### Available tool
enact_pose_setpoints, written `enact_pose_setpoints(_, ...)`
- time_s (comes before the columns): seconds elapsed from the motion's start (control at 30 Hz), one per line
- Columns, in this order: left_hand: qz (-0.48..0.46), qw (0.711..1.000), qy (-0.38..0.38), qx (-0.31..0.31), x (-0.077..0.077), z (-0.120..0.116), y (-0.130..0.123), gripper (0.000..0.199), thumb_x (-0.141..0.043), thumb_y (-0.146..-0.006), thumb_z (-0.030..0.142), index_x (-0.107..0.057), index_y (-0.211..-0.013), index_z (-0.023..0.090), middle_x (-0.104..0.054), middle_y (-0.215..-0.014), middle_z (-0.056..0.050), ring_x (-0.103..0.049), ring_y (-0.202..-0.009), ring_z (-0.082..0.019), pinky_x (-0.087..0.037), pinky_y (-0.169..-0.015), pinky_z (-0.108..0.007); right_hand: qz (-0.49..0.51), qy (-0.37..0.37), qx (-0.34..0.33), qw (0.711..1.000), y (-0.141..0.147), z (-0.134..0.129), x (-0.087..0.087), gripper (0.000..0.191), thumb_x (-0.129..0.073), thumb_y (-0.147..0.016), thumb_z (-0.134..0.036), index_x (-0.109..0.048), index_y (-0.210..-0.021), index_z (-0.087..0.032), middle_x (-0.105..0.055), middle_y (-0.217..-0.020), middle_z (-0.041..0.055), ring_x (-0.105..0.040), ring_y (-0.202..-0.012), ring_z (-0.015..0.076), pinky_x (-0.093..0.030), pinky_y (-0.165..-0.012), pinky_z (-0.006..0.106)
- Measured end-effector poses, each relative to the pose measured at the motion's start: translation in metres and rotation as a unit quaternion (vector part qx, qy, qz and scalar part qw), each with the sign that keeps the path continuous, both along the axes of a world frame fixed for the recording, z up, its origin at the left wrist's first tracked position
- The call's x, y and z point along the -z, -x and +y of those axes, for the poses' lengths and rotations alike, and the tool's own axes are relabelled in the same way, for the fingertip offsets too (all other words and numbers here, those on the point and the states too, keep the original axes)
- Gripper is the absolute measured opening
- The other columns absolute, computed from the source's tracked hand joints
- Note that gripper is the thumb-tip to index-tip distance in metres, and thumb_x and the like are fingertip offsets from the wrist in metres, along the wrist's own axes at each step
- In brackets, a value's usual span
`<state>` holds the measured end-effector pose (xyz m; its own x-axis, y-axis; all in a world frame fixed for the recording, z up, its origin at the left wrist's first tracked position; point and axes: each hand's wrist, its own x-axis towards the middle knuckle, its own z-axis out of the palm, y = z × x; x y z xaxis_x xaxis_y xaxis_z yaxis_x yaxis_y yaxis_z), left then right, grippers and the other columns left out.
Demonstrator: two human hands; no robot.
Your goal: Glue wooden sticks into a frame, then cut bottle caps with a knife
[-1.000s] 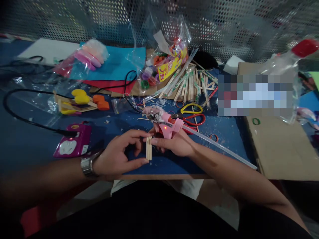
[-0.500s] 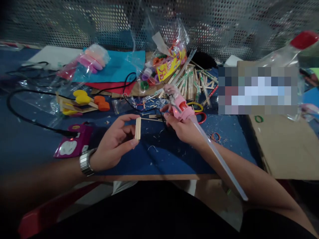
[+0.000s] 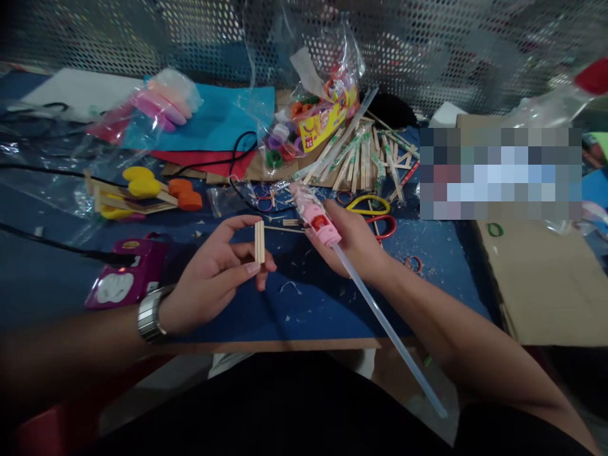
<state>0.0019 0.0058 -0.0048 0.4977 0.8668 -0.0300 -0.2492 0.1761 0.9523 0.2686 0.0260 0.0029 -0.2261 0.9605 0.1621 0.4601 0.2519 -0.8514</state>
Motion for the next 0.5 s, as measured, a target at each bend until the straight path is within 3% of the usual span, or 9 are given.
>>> enact_pose_setpoints(0.13, -0.010, 0.999, 0.037, -0.010, -0.0043, -0.0002, -0.0002, 0.056, -0.071, -0.097, 0.019, -0.042, -0.144, 0.021, -0.078, -0.093, -0.002, -0.072, -0.067, -0.011, -0.060, -0.067, -0.026, -0.176, -0.107, -0.032, 0.978, -0.0047, 0.0012, -0.0014, 0.019, -0.072, -0.096, -0.043, -0.063, -0.100, -0.026, -0.070, -0.092, 0.0062, -0.067, -0.084, 0.0266, -0.051, -0.077, 0.038)
enact_pose_setpoints(0.27, -0.009, 0.998, 0.065, -0.025, -0.0086, -0.0003, -0.0019, 0.053, -0.070, -0.098, 0.019, -0.042, -0.143, 0.019, -0.077, -0.089, -0.001, -0.071, -0.065, -0.011, -0.058, -0.065, -0.025, -0.243, -0.159, -0.090, 0.953, -0.0071, 0.0001, 0.0002, 0.018, -0.067, -0.095, -0.034, -0.051, -0.093, -0.027, -0.062, -0.084, 0.0030, -0.059, -0.073, 0.0225, -0.042, -0.066, 0.034)
enact_pose_setpoints(0.5, 0.008, 0.997, 0.072, -0.018, -0.0074, -0.0013, -0.0024, 0.043, -0.063, -0.104, 0.021, -0.042, -0.142, 0.019, -0.076, -0.084, 0.000, -0.071, -0.061, -0.012, -0.058, -0.063, -0.025, -0.276, -0.093, -0.046, 0.955, -0.0003, -0.0053, -0.0076, 0.017, -0.063, -0.091, -0.033, -0.047, -0.094, -0.027, -0.063, -0.082, 0.0041, -0.062, -0.074, 0.0247, -0.040, -0.064, 0.033)
